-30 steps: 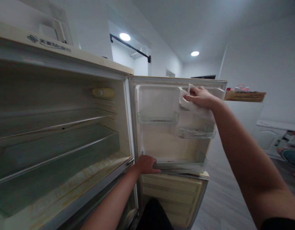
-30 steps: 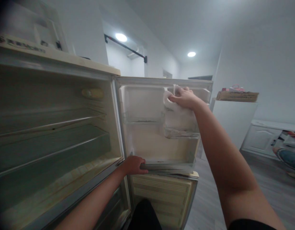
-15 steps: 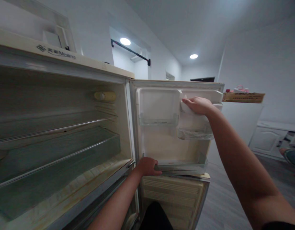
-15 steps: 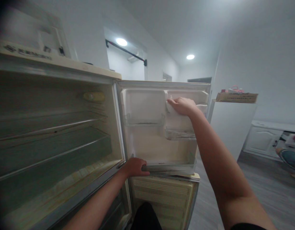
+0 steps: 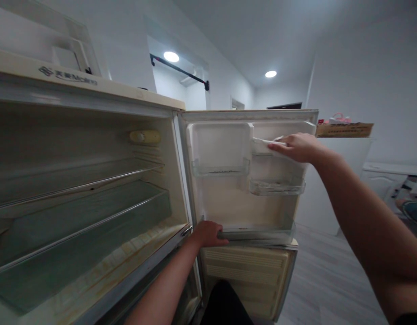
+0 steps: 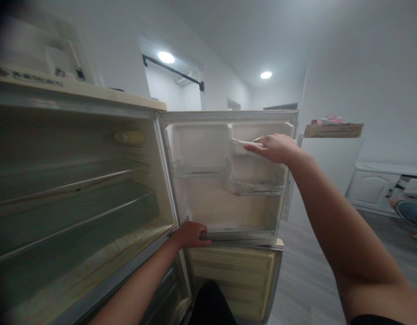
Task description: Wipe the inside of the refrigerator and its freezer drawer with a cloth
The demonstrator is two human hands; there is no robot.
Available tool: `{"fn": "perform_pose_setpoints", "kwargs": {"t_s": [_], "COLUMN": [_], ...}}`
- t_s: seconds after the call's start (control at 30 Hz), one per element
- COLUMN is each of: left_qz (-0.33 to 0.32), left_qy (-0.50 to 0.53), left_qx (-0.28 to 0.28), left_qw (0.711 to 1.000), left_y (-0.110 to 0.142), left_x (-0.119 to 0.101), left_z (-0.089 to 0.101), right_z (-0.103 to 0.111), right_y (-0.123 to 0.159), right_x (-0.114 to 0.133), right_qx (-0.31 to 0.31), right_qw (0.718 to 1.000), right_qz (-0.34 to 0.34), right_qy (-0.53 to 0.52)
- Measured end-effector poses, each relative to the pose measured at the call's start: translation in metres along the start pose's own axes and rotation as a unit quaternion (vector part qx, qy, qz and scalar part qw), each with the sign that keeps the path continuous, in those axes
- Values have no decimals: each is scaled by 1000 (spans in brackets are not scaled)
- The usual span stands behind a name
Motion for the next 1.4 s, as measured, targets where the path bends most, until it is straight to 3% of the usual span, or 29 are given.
{"fn": "perform_pose_setpoints", "kwargs": {"t_s": [0.1,0.2,0.37,0.53,0.6,0.7,0.87,1.1,1.23,1.4], "left_qz": [2,8,5,6,2,-4,-2,-1,3,5], "left_qy": [-3,-2,5,-5,-6,-8,-22,-26,-21,-18], "left_qx": [7,9,14,18,23,22,13,-4,-8,-7], "left_qw": [1000,1000,1000,1000,1000,1000,1000,1000,1000,1000], "left_y": [-2,-2,0,3,4,4,1,-4,-4,-4], "left_x": [-2,-1,1,3,3,1,0,-2,-3,-4], "left_z": [0,1,-3,-3,-2,-1,-1,-1,0,1], "right_z": [-1,0,8,9,4,-3,-13,-18,-17,-19], "right_y": [3,5,17,40,44,43,38,42,41,46], "right_x": [-23,-20,14,69,77,81,55,-39,-55,-52], "right_qx": [10,-19,-173,-351,-381,-374,-328,-319,-375,-480], "right_qw": [999,998,984,929,917,920,932,938,921,871], "right_qz": [-35,-26,-6,106,106,116,147,126,107,36], "right_qy": [22,50,38,-54,-50,-12,50,45,-17,-100]}}
Point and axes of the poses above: each hand's wrist, its own y-axis away from the middle knuckle, its own z-axis out of the back of the hand, x = y × z, the point moved 9 cm from there along -y, towards the middle knuckle, and after that the axes turned 3 degrees about -x, right-handed, at the moved point
